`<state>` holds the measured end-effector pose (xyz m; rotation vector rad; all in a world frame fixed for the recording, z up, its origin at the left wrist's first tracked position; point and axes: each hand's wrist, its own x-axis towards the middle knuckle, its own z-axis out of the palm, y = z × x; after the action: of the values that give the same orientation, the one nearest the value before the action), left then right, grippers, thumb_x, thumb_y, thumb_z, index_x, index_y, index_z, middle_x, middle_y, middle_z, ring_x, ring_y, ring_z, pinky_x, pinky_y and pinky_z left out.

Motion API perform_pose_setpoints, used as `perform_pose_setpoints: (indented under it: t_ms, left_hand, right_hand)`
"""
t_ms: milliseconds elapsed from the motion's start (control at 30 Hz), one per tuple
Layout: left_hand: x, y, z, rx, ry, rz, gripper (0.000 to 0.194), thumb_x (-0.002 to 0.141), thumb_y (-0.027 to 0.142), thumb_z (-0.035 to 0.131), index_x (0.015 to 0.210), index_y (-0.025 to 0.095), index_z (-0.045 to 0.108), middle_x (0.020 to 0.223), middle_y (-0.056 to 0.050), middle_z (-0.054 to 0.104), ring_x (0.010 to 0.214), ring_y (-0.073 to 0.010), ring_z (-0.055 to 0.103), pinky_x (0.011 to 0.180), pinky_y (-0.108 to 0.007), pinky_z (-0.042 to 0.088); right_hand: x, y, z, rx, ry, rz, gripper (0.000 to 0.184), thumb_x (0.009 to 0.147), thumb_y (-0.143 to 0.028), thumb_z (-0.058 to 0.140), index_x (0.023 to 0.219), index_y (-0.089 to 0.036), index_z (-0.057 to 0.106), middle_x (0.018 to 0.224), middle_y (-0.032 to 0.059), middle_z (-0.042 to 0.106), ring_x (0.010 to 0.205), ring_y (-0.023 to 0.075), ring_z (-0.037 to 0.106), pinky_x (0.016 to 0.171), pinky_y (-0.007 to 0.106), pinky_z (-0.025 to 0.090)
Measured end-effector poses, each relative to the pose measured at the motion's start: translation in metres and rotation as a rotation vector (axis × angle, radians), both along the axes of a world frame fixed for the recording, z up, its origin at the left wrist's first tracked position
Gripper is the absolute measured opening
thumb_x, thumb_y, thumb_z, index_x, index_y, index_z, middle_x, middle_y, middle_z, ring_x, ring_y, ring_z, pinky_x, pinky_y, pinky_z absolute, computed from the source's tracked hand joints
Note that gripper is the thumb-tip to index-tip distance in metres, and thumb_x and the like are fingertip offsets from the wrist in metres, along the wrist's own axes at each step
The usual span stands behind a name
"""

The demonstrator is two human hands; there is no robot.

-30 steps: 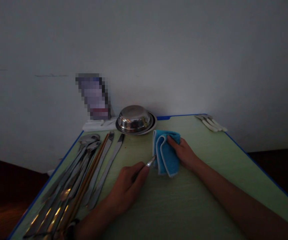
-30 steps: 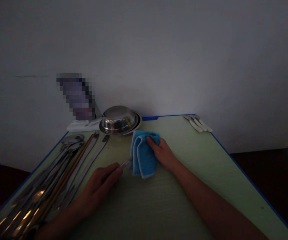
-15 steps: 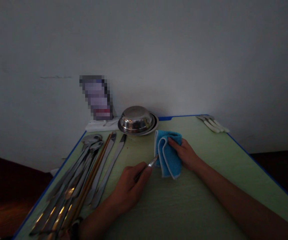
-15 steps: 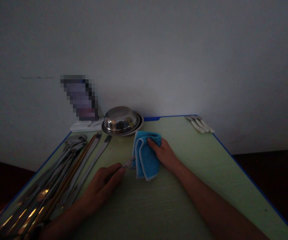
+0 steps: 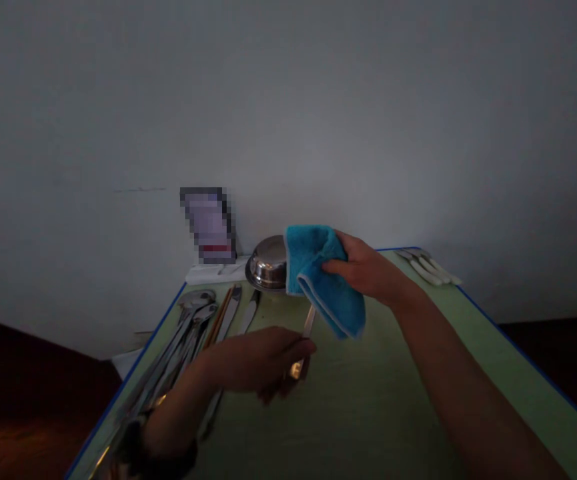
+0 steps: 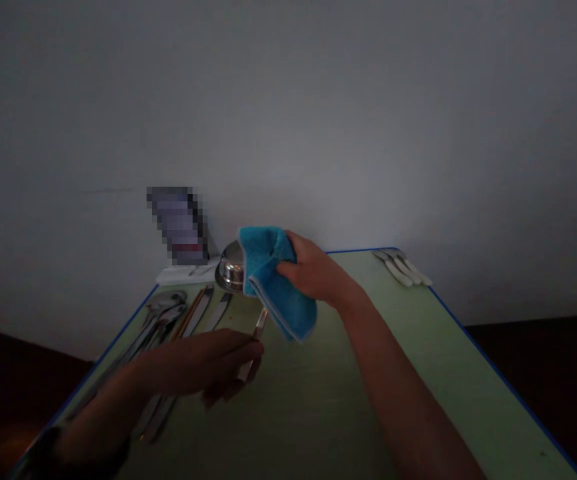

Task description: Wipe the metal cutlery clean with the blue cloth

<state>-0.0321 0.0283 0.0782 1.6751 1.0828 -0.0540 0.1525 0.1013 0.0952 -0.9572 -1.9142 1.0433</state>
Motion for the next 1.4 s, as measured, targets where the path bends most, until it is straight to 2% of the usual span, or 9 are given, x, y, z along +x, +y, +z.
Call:
perform_pose_setpoints:
  t_ms: [67,167,333,467,700,833,1067,1267,1400]
  left_hand:
    - [-0.008,0.013,0.017,-0.012,0.055,-0.035,0.037,0.087,0.043,0.028,0.073,0.016,0.05,0.058,0.0,0.058,0.046,-0.0108,0.052,0.046,-0.021,0.041]
    - [-0.019,0.029,0.03,0.252,0.153,0.097,0.03,0.085,0.039,0.033,0.076,0.016,0.05,0.074,-0.005,0.064,0.061,-0.0147,0.058,0.051,-0.023,0.044]
    - [-0.034,0.039,0.037,0.508,0.156,0.06,0.031,0.085,0.036,0.031,0.075,0.016,0.053,0.067,-0.001,0.06,0.06,-0.0132,0.055,0.056,-0.023,0.043]
    - [-0.036,0.033,0.042,0.712,0.185,0.041,0.033,0.086,0.039,0.032,0.082,0.019,0.058,0.073,0.0,0.06,0.068,-0.0139,0.054,0.062,-0.023,0.041]
    - [-0.027,0.025,0.044,0.753,0.203,-0.009,0.037,0.088,0.038,0.03,0.073,0.017,0.058,0.065,0.001,0.056,0.062,-0.012,0.052,0.059,-0.023,0.038]
    - [-0.033,0.023,0.048,0.728,0.201,0.002,0.039,0.088,0.042,0.031,0.074,0.018,0.059,0.066,0.001,0.056,0.063,-0.0121,0.052,0.059,-0.022,0.038]
    - [-0.039,0.02,0.051,0.736,0.201,0.006,0.039,0.088,0.043,0.03,0.08,0.018,0.059,0.067,0.002,0.057,0.064,-0.0124,0.053,0.061,-0.023,0.04]
    - [-0.04,0.017,0.054,0.763,0.241,0.022,0.035,0.086,0.042,0.035,0.08,0.02,0.061,0.072,0.001,0.062,0.066,-0.0122,0.055,0.063,-0.022,0.042]
    - [-0.034,0.013,0.057,0.807,0.283,0.031,0.034,0.087,0.041,0.035,0.08,0.019,0.06,0.066,0.002,0.061,0.058,-0.0107,0.053,0.057,-0.021,0.039]
  right_hand:
    - [0.004,0.003,0.014,0.115,-0.161,0.003,0.026,0.073,-0.018,0.05,0.099,-0.018,0.053,0.092,0.0039,0.061,0.082,0.0172,0.055,0.075,0.033,0.044]
    - [0.014,0.008,0.022,0.207,-0.335,-0.006,0.021,0.076,-0.021,0.05,0.096,-0.018,0.053,0.095,0.0053,0.061,0.084,0.0175,0.054,0.076,0.032,0.042]
    - [0.028,0.009,0.025,0.196,-0.561,0.115,0.024,0.074,-0.023,0.054,0.098,-0.019,0.056,0.097,0.004,0.062,0.085,0.0169,0.056,0.075,0.028,0.04]
    - [0.027,-0.003,0.033,0.136,-0.637,0.253,0.023,0.074,-0.023,0.054,0.097,-0.022,0.058,0.1,0.0023,0.063,0.087,0.0169,0.057,0.074,0.027,0.04]
    - [0.02,-0.02,0.041,0.122,-0.723,0.289,0.02,0.076,-0.027,0.053,0.095,-0.024,0.059,0.095,0.0011,0.064,0.084,0.0174,0.058,0.07,0.027,0.04]
    - [0.02,-0.016,0.04,0.097,-0.69,0.332,0.022,0.076,-0.033,0.054,0.096,-0.023,0.06,0.094,0.0011,0.065,0.082,0.0168,0.058,0.07,0.027,0.041]
    - [0.033,-0.012,0.042,0.078,-0.642,0.278,0.03,0.076,-0.034,0.052,0.102,-0.021,0.059,0.098,0.0026,0.065,0.082,0.0168,0.059,0.07,0.027,0.042]
    - [0.037,-0.02,0.043,0.131,-0.723,0.279,0.032,0.075,-0.026,0.052,0.106,-0.023,0.057,0.103,0.0023,0.063,0.086,0.0173,0.058,0.072,0.026,0.041]
    - [0.029,-0.015,0.041,0.23,-0.759,0.192,0.025,0.074,-0.026,0.053,0.098,-0.021,0.061,0.095,0.0043,0.065,0.081,0.0172,0.058,0.068,0.026,0.04]
